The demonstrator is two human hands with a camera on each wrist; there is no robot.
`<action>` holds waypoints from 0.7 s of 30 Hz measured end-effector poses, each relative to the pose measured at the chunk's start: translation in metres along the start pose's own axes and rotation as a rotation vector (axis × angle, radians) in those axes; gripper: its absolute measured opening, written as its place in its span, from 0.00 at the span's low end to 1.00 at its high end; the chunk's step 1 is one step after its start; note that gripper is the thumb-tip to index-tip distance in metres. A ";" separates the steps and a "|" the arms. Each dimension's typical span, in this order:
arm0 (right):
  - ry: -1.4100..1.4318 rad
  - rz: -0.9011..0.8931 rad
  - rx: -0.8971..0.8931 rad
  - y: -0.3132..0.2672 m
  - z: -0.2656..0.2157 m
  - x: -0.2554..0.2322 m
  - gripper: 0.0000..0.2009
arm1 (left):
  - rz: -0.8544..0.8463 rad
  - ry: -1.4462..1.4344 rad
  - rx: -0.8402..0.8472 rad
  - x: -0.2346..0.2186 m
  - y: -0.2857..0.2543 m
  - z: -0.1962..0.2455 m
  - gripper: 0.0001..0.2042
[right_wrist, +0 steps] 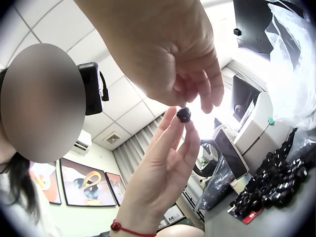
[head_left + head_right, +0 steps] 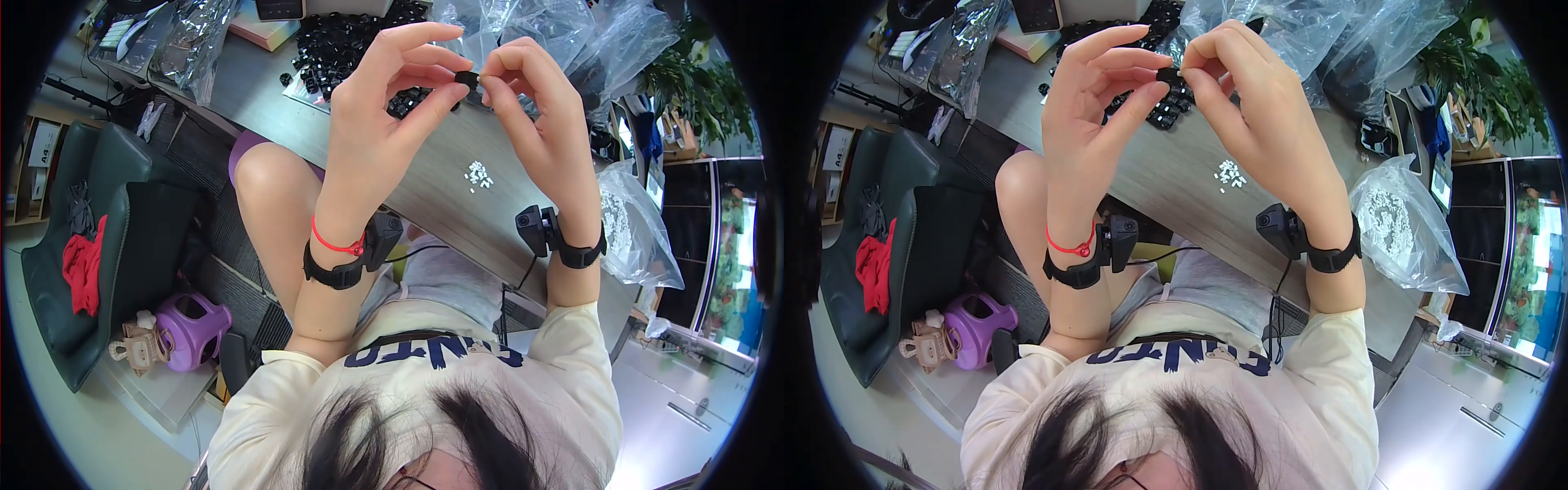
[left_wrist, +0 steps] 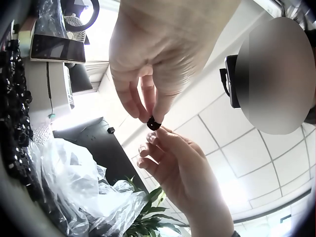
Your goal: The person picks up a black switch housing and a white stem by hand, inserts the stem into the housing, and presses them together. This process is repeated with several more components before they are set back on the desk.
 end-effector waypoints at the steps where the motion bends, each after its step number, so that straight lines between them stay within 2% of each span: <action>1: 0.000 -0.002 0.009 0.000 0.000 0.000 0.04 | 0.000 0.000 0.000 0.000 0.000 0.000 0.21; 9: -0.036 0.031 0.002 0.000 0.000 0.004 0.04 | 0.017 0.051 0.025 0.000 0.000 0.000 0.21; 21: -0.041 0.075 -0.014 0.001 0.002 0.001 0.04 | 0.015 -0.001 -0.033 -0.001 0.000 -0.002 0.20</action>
Point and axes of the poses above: each hand's wrist, its own y-axis towards the middle knuckle, its own x-axis out of the palm, z = x × y, the point moved 2 cm from there along y, towards the middle knuckle, and after that the axes turned 5 degrees about z, right-handed, at the moved point
